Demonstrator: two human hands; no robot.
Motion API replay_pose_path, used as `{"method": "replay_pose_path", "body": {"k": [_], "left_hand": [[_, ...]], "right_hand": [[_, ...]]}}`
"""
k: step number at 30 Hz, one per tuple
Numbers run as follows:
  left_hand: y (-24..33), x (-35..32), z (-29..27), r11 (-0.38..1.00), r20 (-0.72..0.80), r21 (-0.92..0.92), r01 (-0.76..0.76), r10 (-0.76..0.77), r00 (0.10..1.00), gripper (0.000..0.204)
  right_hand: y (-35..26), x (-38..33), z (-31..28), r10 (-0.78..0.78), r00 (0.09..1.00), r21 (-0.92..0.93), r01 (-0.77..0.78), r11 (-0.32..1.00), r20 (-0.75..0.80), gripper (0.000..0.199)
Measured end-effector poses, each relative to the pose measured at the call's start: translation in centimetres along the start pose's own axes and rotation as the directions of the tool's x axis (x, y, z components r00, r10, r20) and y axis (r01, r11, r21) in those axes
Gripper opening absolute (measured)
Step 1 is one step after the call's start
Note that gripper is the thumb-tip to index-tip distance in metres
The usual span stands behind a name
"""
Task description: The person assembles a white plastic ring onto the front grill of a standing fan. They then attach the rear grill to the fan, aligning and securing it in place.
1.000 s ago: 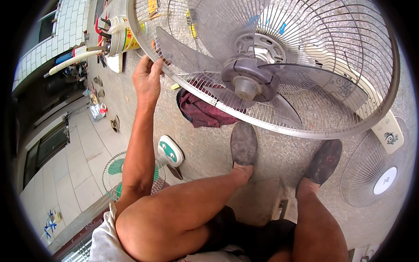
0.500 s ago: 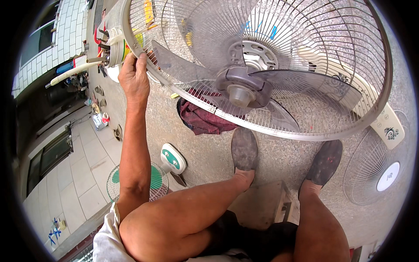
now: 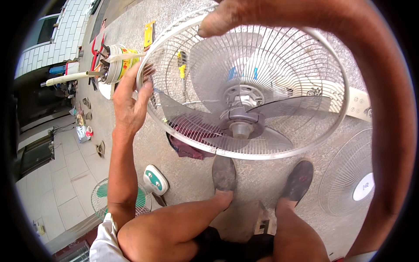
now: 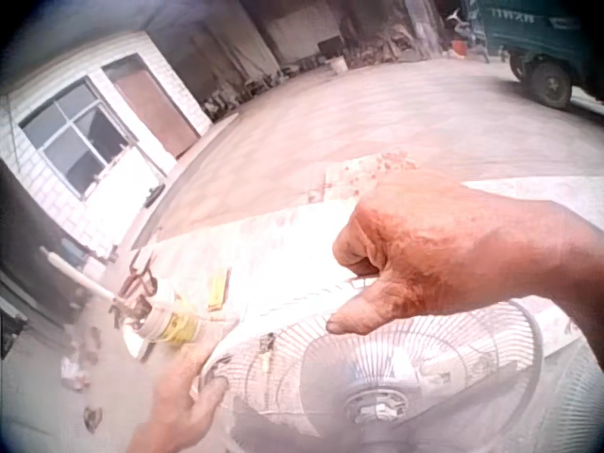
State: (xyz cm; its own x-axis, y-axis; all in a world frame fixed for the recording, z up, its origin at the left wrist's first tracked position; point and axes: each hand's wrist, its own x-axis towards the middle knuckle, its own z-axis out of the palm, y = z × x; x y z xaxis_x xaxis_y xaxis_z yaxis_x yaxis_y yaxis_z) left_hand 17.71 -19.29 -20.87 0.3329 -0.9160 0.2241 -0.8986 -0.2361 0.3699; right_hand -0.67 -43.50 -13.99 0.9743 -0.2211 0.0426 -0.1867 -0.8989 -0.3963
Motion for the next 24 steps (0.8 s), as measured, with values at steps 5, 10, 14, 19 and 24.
{"method": "replay_pose_path", "body": {"k": [5,10,14,19,24], "left_hand": [[1.9,3.7,1.2,0.981,-0.139,-0.009,-0.196,0.193,0.971,0.034],[3.5,5.7,2.1,0.939,-0.265,0.126,-0.320,0.342,0.901,0.031],[4.7,6.9,2.2,0.891,-0.233,0.188,-0.414,0.449,0.862,0.028],[5.4,7.3,2.2,0.882,-0.207,0.226,-0.414,0.459,0.864,0.025],[5.4,7.6,2.5,0.884,-0.248,0.222,-0.412,0.459,0.853,0.022]], "right_hand": [[0.3,0.3,-0.7,0.098,0.994,0.004,-0.098,0.995,0.041,0.048],[1.1,-0.9,0.1,0.000,0.993,-0.048,-0.006,0.999,-0.116,0.040],[0.8,-0.5,1.2,0.191,0.981,-0.196,-0.183,0.963,0.024,0.025],[1.1,-1.7,4.6,-0.210,0.842,-0.409,-0.013,0.912,-0.496,0.021],[1.9,-1.6,6.1,-0.279,0.810,-0.446,0.024,0.895,-0.515,0.022]]}}
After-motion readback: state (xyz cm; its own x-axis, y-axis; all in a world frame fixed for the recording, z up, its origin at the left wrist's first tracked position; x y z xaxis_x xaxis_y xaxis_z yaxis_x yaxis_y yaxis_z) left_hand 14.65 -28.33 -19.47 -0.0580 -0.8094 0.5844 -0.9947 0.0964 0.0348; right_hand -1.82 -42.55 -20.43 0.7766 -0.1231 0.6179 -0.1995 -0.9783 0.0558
